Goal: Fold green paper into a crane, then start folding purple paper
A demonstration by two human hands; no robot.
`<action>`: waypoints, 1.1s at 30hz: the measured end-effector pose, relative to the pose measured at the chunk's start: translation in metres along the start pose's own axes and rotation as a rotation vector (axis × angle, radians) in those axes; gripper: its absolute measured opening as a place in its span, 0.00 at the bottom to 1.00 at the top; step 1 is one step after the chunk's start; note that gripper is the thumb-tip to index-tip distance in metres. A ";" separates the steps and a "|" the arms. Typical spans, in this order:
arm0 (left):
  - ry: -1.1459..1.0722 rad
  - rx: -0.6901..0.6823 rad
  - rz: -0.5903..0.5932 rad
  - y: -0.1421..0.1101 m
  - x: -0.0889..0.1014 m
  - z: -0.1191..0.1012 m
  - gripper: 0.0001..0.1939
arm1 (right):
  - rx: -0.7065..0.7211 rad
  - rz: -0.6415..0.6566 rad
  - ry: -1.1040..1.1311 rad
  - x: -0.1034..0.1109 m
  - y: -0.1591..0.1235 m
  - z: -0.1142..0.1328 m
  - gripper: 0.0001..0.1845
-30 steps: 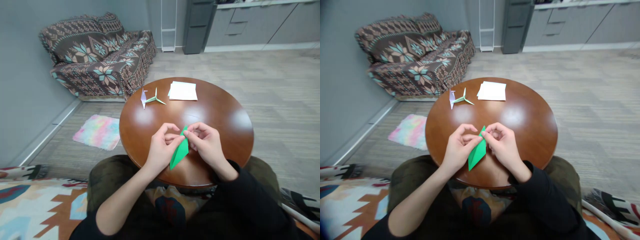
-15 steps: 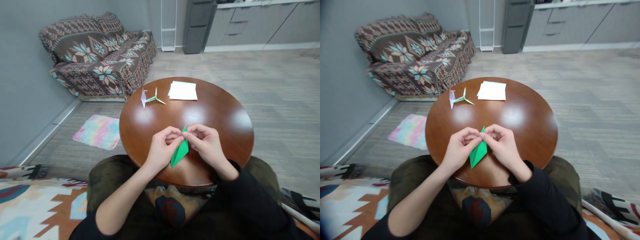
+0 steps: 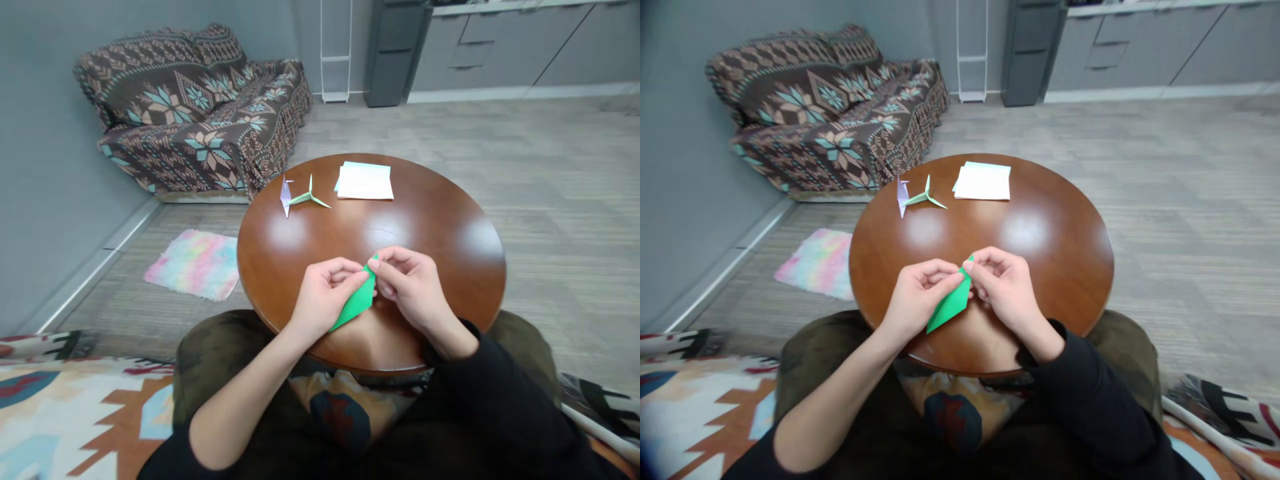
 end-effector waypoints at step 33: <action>0.098 0.040 0.006 -0.002 0.002 -0.002 0.16 | -0.031 -0.086 0.140 0.003 0.001 -0.005 0.13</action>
Point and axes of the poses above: each hand's wrist, its own y-axis towards the middle knuckle, its own x-axis out of the back of the hand, z = x × y, the point moved 7 cm from there along y, towards the middle knuckle, and after that the axes turned 11 degrees about z, right-handed, at the moved point
